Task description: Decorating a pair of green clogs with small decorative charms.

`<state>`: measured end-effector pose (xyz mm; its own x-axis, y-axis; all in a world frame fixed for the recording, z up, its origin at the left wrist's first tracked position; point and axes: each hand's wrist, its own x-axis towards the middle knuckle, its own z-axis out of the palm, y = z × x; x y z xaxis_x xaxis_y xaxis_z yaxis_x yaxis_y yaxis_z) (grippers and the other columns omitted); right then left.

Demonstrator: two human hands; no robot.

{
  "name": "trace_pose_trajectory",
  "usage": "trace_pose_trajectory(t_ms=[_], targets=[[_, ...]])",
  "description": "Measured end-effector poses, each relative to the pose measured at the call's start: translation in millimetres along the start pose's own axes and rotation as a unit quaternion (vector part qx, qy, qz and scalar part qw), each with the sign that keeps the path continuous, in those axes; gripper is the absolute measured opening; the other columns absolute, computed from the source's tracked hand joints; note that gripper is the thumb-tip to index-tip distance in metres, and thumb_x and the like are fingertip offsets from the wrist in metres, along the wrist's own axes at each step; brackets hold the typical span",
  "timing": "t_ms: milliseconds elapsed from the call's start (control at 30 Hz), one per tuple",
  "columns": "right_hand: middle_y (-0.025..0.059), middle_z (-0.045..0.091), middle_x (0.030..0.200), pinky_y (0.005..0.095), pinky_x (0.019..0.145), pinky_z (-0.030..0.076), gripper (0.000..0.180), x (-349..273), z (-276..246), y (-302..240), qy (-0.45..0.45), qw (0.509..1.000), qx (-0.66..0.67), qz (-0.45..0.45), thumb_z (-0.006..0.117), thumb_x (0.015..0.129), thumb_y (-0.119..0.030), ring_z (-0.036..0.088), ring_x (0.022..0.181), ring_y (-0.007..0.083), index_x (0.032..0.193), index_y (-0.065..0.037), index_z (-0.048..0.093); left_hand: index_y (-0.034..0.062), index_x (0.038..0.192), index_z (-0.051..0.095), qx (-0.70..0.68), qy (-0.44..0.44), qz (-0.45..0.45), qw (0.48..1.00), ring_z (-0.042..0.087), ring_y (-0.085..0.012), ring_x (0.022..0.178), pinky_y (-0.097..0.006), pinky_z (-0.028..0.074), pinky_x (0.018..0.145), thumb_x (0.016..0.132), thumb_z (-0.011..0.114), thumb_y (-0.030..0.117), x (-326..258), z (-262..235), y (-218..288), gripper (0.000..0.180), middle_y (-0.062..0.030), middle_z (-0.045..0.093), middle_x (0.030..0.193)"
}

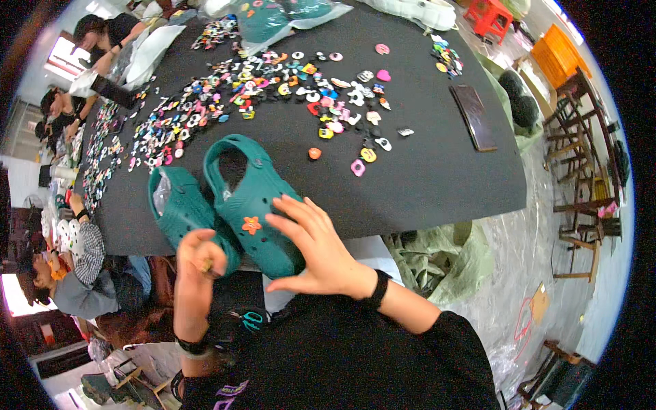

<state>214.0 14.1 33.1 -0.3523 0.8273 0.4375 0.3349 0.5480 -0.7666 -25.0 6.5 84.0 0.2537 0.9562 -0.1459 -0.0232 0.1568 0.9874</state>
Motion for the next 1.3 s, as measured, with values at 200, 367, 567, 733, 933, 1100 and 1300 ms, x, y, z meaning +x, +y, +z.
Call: trace_pose_trajectory(t_ms=[200,367,567,733,933,1100,1300], targets=[[0.0014,0.059,0.091,0.0355,0.070,0.041,0.043,19,2,-31,-0.002,0.991,0.051,-0.124,0.080,0.070,-0.030,0.057,0.082,0.0215,0.107,-0.014,0.066,-0.0006,0.142,0.011,-0.008,-0.040,0.049,0.998,0.049,-0.0161,0.072,-0.027,0.038,0.065,0.077,0.052,0.076,-18,47,-10,0.109,-0.0096,0.055,0.090],[0.0053,0.059,0.093,0.0357,0.071,0.045,0.035,25,4,-34,0.011,0.990,0.076,-0.115,0.078,0.073,-0.019,0.057,0.083,0.0234,0.104,-0.010,0.065,-0.0042,0.145,0.004,0.059,-0.195,0.031,0.979,0.042,-0.0221,0.109,-0.035,0.032,0.092,0.086,0.058,0.055,-15,22,22,0.099,-0.0154,0.039,0.121],[0.0117,0.056,0.087,0.0316,0.072,0.045,0.011,-3,-17,-6,0.152,0.924,0.292,0.197,0.055,0.085,-0.010,0.054,0.077,0.0190,0.093,-0.003,0.052,-0.0039,0.134,0.036,0.270,0.010,0.202,0.941,0.049,-0.0224,0.106,-0.035,0.037,0.091,0.076,0.067,0.029,-1,-67,88,0.074,-0.0128,0.046,0.122],[0.0127,0.050,0.068,0.0352,0.059,0.041,0.014,-10,-22,36,0.120,0.957,-0.055,0.258,0.057,0.087,-0.013,0.049,0.061,0.0251,0.088,0.000,0.051,0.0047,0.127,0.052,0.325,0.163,0.121,0.924,0.050,-0.0128,0.102,-0.027,0.036,0.091,0.091,0.060,0.017,69,-175,110,0.039,-0.0037,0.056,0.111],[0.0153,0.056,0.073,0.0421,0.064,0.043,0.012,1,1,61,0.085,0.967,-0.200,0.131,0.060,0.080,-0.011,0.055,0.067,0.0355,0.087,-0.002,0.056,0.0001,0.112,0.061,0.405,0.220,0.058,0.886,0.058,-0.0142,0.088,-0.028,0.045,0.082,0.086,0.067,0.019,163,-324,38,0.032,-0.0066,0.065,0.095],[0.0135,0.055,0.072,0.0420,0.063,0.042,0.014,4,2,62,0.078,0.950,-0.274,0.128,0.062,0.074,-0.010,0.055,0.067,0.0333,0.085,-0.003,0.058,0.0043,0.116,0.061,0.472,0.128,0.108,0.866,0.063,-0.0222,0.092,-0.035,0.047,0.085,0.080,0.069,0.015,224,-310,15,0.038,-0.0097,0.067,0.098],[0.0140,0.055,0.072,0.0415,0.063,0.042,0.016,11,6,58,0.046,0.951,-0.272,0.138,0.063,0.074,-0.010,0.054,0.067,0.0336,0.087,-0.003,0.058,0.0123,0.123,0.059,0.587,0.052,0.138,0.796,0.054,-0.0332,0.109,-0.041,0.043,0.096,0.073,0.075,0.025,268,-321,-12,0.054,-0.0154,0.058,0.116]])
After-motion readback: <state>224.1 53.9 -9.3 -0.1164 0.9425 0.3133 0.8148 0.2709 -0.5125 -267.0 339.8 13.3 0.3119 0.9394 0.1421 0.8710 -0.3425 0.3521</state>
